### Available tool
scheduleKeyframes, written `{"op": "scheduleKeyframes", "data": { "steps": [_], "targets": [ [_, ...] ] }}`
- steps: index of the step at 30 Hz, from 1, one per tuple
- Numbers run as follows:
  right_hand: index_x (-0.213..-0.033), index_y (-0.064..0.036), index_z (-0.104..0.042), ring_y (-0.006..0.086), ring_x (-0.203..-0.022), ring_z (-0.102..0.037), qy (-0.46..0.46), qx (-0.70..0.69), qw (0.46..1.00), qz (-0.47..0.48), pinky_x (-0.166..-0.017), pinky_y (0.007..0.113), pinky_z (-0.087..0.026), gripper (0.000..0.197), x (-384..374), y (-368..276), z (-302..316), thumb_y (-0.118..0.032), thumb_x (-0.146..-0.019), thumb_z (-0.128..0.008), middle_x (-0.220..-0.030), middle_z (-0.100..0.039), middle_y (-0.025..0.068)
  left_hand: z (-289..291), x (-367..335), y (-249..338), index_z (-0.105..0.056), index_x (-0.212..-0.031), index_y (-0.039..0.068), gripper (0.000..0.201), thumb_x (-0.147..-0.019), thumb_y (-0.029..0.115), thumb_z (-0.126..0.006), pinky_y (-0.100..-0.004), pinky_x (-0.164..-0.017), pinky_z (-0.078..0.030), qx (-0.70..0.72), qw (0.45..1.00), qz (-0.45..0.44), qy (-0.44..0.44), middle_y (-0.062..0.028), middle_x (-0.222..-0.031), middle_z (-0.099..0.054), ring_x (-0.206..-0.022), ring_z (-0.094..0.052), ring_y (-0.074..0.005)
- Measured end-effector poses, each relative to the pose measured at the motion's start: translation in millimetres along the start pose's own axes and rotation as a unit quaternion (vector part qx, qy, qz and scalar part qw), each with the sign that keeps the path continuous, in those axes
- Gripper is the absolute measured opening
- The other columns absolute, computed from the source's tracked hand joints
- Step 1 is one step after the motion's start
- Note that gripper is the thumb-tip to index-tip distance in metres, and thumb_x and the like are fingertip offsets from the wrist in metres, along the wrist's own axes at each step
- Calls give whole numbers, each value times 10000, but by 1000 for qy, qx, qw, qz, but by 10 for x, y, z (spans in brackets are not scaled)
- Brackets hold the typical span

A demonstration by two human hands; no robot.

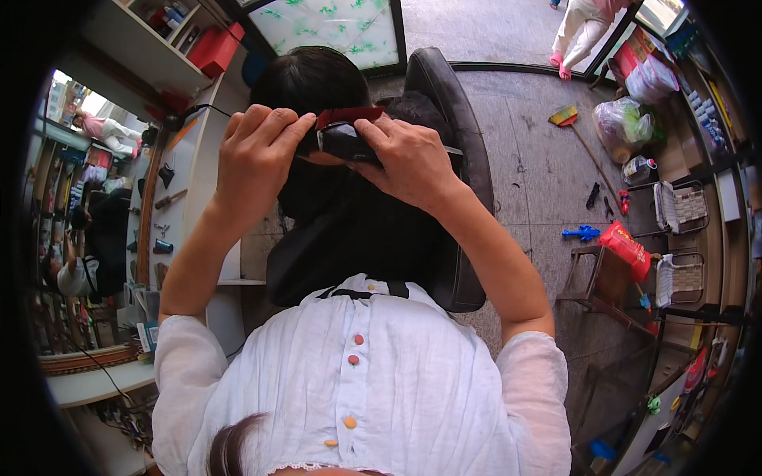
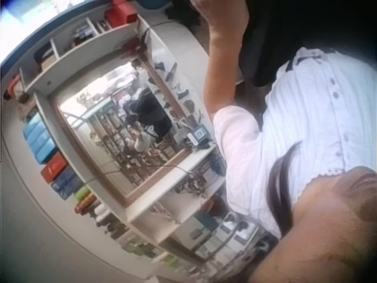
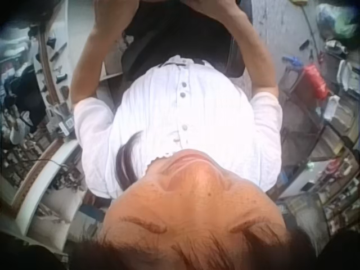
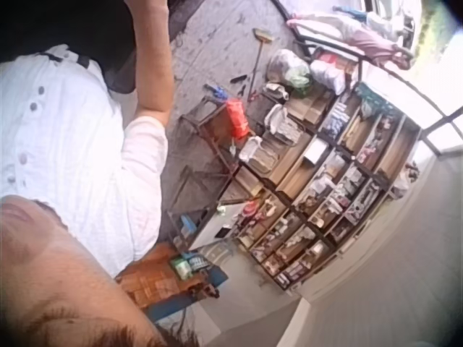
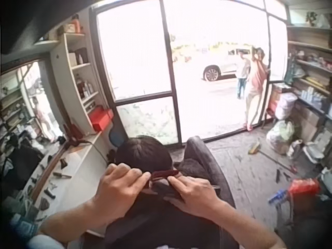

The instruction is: The person uses electric clippers and a comb to trim the hair on the back and sides of a seated person's head. They repeatedly lift sections of hair with the comb and run the clippers along the scalp to shorten the hair.

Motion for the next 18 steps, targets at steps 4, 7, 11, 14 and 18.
{"op": "scheduleKeyframes", "data": {
  "steps": [4, 7, 11, 14, 18],
  "targets": [
    [-1194, -57, -599, 296, -903, -664, -66, -34, 996, -41, -758, 377, -534, 517, 251, 98, -212, -323, -778, -754, -997, -660, 110, 101, 62, -286, -690, -1105, 78, 240, -867, 97, -664, -330, -687, -493, 51, 987, 133, 74, -52, -893, -651, -759, -604, -212],
    [-1162, -6, -631, 272, -831, -681, -32, -151, 974, -167, -748, 336, -537, 521, 544, 420, -329, -334, -783, -771, -949, -685, 144, -71, 404, -512, -641, -1158, 81, 232, -943, 166, -614, -357, -616, -531, 139, 959, 230, 84, -104, -871, -660, -677, -644, -283],
    [-1148, 41, -639, 140, -735, -634, -11, -324, 898, -298, -723, 270, -521, 537, 817, 684, -504, -319, -786, -805, -872, -697, 95, -335, 639, -375, -639, -1124, 65, 212, -941, 169, -606, -344, -647, -560, 115, 970, 210, 41, -99, -902, -676, -768, -683, -294],
    [-1082, 41, -653, 84, -697, -591, 17, -390, 866, -313, -666, 239, -502, 462, 922, 782, -573, -306, -811, -794, -833, -678, 40, -501, 619, -173, -639, -1096, 62, 198, -928, 165, -617, -329, -614, -559, 76, 980, 184, -21, -86, -875, -675, -733, -686, -272],
    [-989, -7, -663, 66, -662, -579, 30, -507, 784, -356, -602, 219, -485, 344, 940, 760, -624, -300, -841, -769, -790, -653, 24, -697, 678, -20, -637, -1104, 83, 195, -937, 178, -607, -371, -628, -552, 95, 969, 174, -145, -90, -914, -677, -741, -670, -303]
  ]
}}
Point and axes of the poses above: each hand's wrist, its own x-axis away from the middle knuckle, its own z-axis out of the back of the hand, y = z × x, the point moved 7 cm from there along -x, towards the middle knuckle
